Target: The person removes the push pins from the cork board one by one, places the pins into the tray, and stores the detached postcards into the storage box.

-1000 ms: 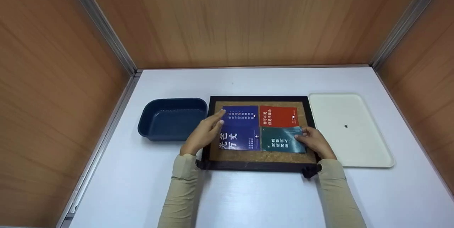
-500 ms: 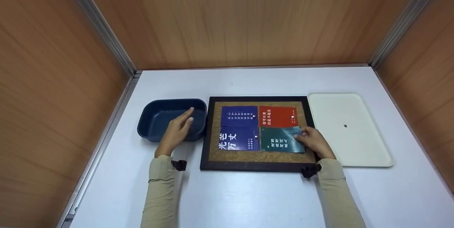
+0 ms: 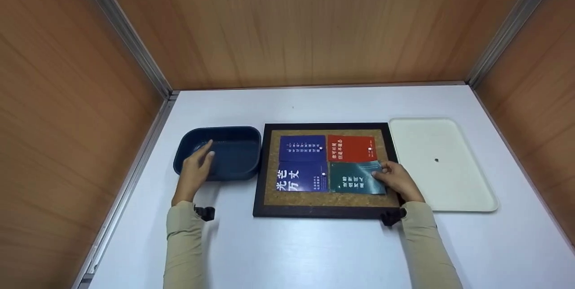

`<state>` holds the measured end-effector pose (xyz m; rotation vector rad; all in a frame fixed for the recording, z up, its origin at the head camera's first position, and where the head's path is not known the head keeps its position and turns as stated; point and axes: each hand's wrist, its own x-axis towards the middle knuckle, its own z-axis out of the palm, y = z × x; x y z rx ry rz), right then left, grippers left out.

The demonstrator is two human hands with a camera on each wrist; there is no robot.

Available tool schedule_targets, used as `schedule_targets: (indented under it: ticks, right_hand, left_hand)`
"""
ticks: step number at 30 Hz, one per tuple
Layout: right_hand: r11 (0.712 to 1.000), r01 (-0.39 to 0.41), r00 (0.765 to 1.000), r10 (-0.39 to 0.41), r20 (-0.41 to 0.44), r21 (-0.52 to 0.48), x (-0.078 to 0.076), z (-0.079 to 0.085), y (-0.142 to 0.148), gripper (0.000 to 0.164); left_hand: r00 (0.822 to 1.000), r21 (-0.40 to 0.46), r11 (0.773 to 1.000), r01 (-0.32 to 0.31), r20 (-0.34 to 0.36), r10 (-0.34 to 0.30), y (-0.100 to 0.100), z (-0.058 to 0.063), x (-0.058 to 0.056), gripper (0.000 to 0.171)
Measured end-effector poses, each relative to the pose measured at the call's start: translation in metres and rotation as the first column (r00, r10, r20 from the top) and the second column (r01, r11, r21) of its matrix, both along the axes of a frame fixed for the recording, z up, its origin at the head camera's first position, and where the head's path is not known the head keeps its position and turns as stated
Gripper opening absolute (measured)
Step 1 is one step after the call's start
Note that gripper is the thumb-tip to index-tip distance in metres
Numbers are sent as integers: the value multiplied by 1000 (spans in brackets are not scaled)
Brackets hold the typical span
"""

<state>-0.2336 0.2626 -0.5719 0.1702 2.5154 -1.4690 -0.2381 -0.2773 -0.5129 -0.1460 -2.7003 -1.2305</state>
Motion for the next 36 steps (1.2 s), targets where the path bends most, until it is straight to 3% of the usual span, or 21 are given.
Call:
schedule_targets:
  ticks: [4,14,27,36]
  right_hand:
    - [1000,-6,1000,6,1,-7,0,1,1,30]
    - [1000,6,1000,-6,14,-19,1,1,2,36]
    - [999,3,1000,-4,18,33,-1,0,0,36]
    - [1000,9,1000,-9,6,5,-1,0,0,34]
  left_hand:
    - [999,2,999,-43,-1,43,-12,-1,0,47]
    - [997,-10,996,-83,4,83,-28,-6,-2,46]
    - [975,37,975,-220,-28,221,-55,-19,-3,44]
    - [970,87,967,-241,13,241,-62,-27,-5,45]
